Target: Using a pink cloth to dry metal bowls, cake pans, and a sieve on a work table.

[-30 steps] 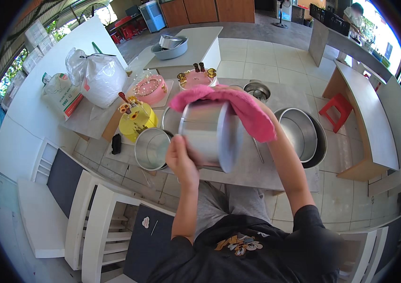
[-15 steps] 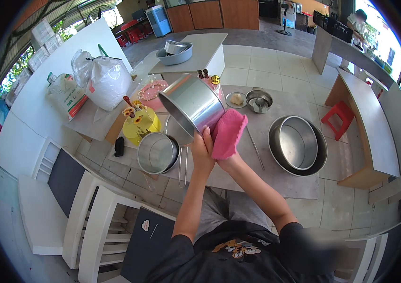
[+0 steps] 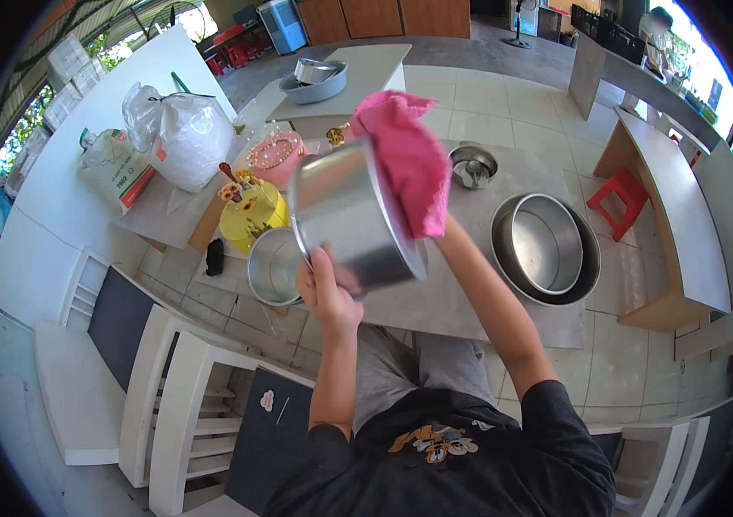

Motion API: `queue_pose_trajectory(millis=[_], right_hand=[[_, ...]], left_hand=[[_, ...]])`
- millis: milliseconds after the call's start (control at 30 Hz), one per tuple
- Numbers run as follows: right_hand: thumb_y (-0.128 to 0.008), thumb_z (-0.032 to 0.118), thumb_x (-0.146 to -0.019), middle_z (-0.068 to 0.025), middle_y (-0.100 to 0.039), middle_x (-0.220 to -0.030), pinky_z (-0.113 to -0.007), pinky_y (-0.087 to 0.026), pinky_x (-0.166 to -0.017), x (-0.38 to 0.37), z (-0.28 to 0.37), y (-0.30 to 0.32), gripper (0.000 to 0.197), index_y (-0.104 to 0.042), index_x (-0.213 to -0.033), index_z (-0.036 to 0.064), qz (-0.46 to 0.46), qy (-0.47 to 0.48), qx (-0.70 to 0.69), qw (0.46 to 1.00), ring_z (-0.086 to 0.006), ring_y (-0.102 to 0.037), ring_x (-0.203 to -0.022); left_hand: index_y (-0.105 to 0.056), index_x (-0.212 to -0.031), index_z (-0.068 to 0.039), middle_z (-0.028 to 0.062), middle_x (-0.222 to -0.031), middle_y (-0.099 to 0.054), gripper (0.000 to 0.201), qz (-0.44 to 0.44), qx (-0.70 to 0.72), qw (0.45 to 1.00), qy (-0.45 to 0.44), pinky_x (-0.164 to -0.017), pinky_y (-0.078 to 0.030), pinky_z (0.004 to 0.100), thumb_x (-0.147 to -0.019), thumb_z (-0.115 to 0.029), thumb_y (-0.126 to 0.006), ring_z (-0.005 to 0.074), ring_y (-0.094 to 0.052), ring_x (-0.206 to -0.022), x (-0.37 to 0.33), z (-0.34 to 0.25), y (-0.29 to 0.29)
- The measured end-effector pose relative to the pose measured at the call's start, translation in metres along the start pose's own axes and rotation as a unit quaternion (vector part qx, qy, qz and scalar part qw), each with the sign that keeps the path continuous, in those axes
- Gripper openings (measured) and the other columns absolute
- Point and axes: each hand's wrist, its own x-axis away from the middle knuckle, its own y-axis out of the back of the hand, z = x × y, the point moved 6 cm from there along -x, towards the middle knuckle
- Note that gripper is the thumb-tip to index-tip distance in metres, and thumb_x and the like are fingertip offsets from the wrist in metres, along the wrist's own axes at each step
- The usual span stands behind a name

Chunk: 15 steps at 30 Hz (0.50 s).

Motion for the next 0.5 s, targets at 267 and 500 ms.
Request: queue_pose_trajectory(millis=[267, 500], right_hand=[[-0.044, 0.019, -0.09, -0.0075, -0.052, -0.109, -0.027, -0.041, -0.087, 0.114, -0.017, -0.033, 0.033, -0.044, -0.119, 0.0024, -0.071, -0.123, -0.071, 0.987, -0.0146, -0.051, -0.098], [-0.047, 0.017, -0.088, -0.0076, -0.052, -0.111, -0.026, -0.039, -0.088, 0.07, -0.027, 0.003, 0.035, -0.044, -0.12, 0.0021, -0.123, -0.234, -0.132, 0.955, -0.0146, -0.05, -0.098]], left_hand=[[-0.056, -0.075, -0.004, -0.007, -0.052, -0.037, 0.032, 0.067, -0.133, 0.985, 0.086, -0.04, -0.021, 0.0192, -0.089, -0.033, -0.052, 0.0013, -0.03, -0.045, -0.021, 0.027, 0.018], [-0.062, -0.084, 0.001, -0.0028, -0.054, -0.049, 0.034, 0.08, -0.045, 0.991, 0.102, -0.041, -0.029, 0.0185, -0.082, -0.032, -0.063, 0.0032, -0.042, -0.048, 0.011, 0.02, 0.019]])
